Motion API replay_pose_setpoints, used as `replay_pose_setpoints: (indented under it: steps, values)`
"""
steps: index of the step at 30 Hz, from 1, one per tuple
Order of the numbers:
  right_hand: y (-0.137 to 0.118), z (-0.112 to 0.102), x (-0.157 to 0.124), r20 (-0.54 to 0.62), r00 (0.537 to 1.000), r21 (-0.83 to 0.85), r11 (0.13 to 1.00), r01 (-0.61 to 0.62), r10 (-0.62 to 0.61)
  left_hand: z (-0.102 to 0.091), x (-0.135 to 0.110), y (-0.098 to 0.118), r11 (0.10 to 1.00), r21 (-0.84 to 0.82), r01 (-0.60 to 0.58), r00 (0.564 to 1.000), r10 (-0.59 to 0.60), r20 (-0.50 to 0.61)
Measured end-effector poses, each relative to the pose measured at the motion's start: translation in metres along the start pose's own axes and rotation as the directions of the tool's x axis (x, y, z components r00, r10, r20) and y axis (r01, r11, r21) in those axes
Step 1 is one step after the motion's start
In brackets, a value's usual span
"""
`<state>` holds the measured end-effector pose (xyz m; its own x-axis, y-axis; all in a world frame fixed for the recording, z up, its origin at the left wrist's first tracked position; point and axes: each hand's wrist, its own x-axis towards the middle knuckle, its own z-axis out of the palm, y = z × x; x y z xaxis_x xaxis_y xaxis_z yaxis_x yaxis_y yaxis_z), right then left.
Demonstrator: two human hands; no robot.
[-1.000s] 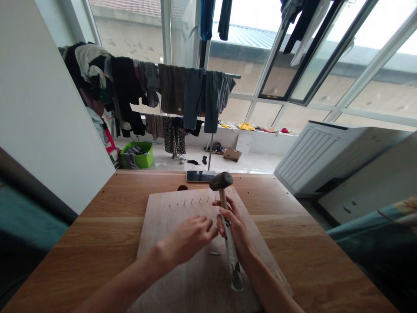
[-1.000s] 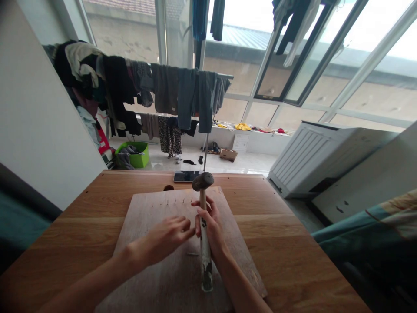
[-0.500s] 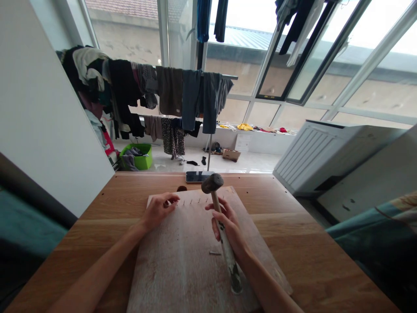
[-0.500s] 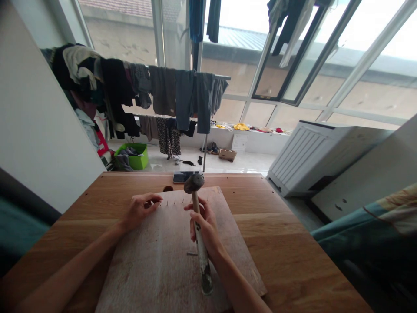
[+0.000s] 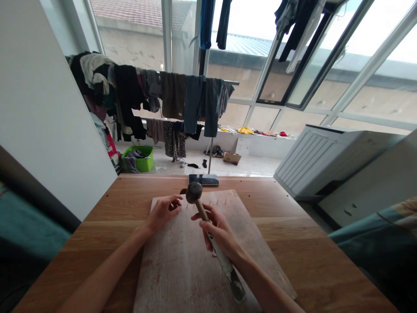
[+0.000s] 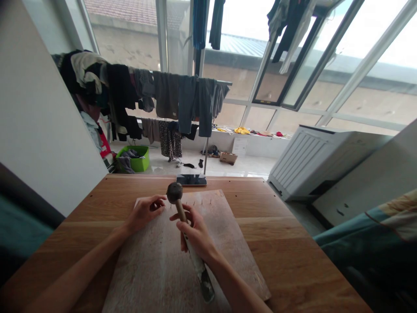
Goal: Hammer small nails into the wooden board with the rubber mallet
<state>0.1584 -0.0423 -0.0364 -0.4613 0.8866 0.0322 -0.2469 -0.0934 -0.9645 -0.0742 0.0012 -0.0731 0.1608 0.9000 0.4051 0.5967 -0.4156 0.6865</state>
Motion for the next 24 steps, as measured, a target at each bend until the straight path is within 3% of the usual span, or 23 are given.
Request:
replay_pose_setpoints:
  steps: [4, 8, 19, 22, 24]
  values:
    - [0.003, 0.016, 0.004, 0.079, 0.997, -0.023, 0.999, -0.023, 0.024, 0.0, 0.001, 0.002, 0.999, 0.038, -0.016, 1.0, 0.017, -0.024]
    - [0.009, 0.024, 0.007, 0.024, 0.999, -0.078, 0.996, -0.037, 0.039, 0.0, 0.001, 0.002, 0.999, 0.041, -0.026, 0.999, 0.028, -0.044]
    - [0.01, 0.005, 0.003, 0.059, 0.998, -0.065, 0.998, -0.02, 0.024, -0.002, 0.0, 0.0, 0.998, 0.063, -0.014, 1.0, 0.016, -0.023]
    - [0.001, -0.006, 0.003, -0.055, 0.995, -0.001, 0.997, 0.08, -0.08, -0.005, -0.003, 0.015, 0.977, 0.2, -0.077, 0.984, 0.107, -0.14]
    - [-0.004, -0.013, 0.003, -0.169, 0.975, 0.017, 0.988, 0.152, -0.147, -0.003, -0.008, 0.04, 0.94, 0.287, -0.187, 0.966, 0.229, -0.122]
